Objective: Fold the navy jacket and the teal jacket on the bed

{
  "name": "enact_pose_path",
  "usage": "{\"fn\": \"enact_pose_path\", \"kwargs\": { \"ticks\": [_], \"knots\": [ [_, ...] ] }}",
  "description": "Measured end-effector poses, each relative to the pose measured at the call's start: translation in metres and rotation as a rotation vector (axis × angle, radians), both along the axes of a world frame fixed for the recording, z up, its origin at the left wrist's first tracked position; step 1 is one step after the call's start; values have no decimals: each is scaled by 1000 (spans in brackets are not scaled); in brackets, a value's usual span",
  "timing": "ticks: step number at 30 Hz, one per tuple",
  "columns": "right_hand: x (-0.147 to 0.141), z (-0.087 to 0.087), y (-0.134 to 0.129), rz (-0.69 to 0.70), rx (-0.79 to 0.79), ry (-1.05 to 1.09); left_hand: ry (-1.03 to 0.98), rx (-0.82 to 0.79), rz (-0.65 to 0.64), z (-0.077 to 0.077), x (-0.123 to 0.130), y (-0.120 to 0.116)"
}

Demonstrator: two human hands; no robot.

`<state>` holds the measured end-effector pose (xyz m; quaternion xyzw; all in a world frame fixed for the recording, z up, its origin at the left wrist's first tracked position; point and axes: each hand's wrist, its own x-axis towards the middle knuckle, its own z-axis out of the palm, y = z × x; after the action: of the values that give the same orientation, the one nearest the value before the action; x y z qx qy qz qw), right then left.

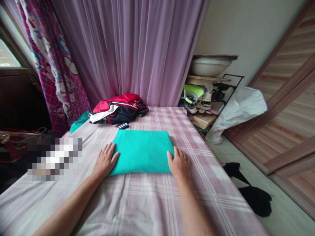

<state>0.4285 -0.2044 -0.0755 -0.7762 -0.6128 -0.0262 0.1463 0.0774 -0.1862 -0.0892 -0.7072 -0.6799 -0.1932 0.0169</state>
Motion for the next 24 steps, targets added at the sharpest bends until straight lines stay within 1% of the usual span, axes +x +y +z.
{"fn": "enact_pose_path", "kwargs": {
  "ticks": [2,4,6,9,15,19,24],
  "knots": [
    [4,0,-2,-90,-56,-1,10,-42,138,8,1,-6],
    [6,2,-2,-128,-94,-3,5,-105,172,14,1,-9],
    [6,5,-2,-119,-96,-5,-20,-151,142,19,0,-9],
    [7,7,0,-60,-69,-2,-68,-169,84,22,-2,-6],
    [20,0,4,35,20,96,-77,-196,6,25,-7,-9],
    [30,-6,6,57,42,164,-50,-212,62,23,-16,-16],
    [39,-14,4,76,53,273,-15,-165,92,17,-21,-21]
  ]
}}
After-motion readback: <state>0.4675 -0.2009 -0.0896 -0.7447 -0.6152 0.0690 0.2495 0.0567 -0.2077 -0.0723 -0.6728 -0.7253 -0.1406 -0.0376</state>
